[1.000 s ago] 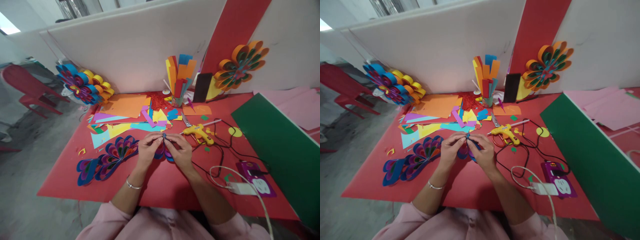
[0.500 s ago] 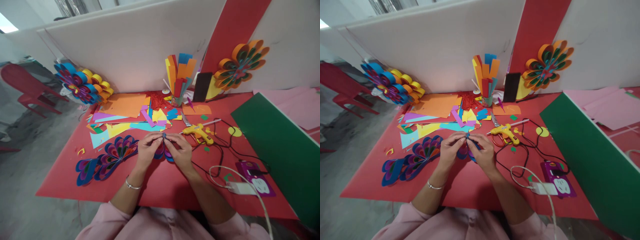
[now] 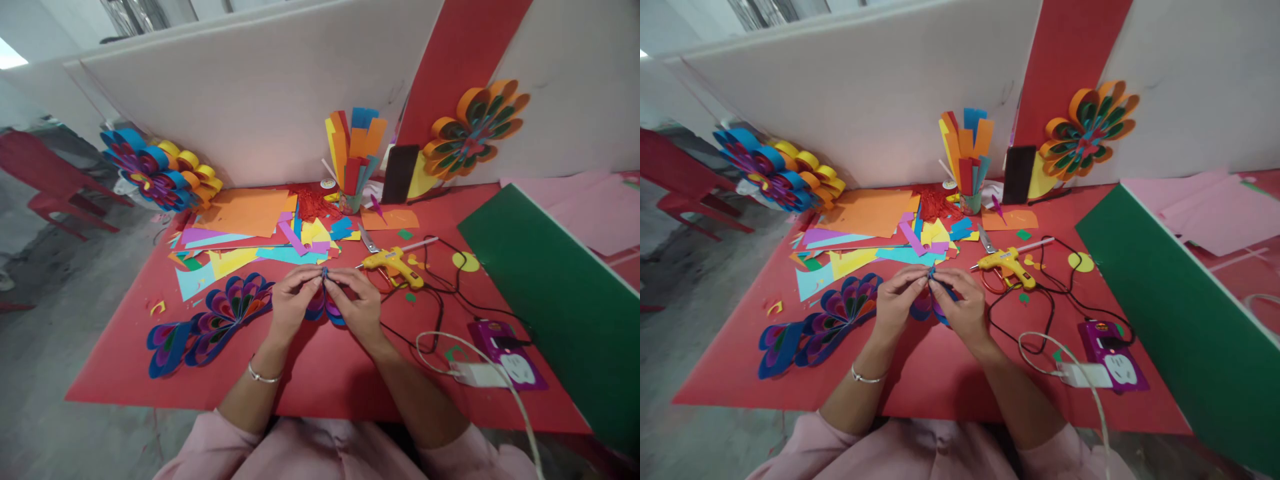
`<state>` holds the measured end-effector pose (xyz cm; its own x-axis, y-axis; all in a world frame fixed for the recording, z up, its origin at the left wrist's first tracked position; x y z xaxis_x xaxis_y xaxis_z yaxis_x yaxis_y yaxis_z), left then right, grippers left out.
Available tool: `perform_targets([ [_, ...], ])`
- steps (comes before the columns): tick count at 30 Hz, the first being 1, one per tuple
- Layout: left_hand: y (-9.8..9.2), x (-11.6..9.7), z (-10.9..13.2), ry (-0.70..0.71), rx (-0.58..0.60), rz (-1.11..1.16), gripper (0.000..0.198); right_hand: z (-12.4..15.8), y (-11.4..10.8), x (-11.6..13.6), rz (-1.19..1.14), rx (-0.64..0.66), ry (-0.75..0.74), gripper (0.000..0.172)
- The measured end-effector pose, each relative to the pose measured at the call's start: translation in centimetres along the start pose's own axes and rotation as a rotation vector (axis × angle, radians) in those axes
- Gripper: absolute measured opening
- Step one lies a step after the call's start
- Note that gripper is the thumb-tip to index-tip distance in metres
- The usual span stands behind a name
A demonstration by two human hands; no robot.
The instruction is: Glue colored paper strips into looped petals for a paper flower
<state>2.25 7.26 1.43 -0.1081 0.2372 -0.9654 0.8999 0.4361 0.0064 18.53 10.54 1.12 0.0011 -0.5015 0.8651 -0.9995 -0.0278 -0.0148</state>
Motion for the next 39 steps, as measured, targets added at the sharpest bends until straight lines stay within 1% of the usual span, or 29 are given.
perform_targets([
  [18,0.04,-0.26,0.04,0.032,0.008,-0.017,0.011,0.08,-0.03,-0.16,-0.035,-0.004,-0.008,0.018],
  [25,0.17,-0.35,0.09,0.031,0.011,-0.002,0.010,-0.09,-0.10,0.27,-0.028,-0.019,-0.021,0.015],
  [39,0.08,-0.25,0.12,0.040,0.009,-0.008,0.011,-0.20,-0.12,0.49,-0.028,-0.023,-0.049,0.018],
])
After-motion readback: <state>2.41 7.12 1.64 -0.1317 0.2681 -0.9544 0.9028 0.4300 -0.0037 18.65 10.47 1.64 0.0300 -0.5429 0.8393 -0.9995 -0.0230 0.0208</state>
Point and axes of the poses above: each hand's wrist, its own z-axis away from the middle knuckle, its own y-axis out of the palm, x = y × z, the point moved 6 cm from there along -z, towards the middle knuckle, and after that the axes turned 3 degrees about -x, right-handed, at the moved point
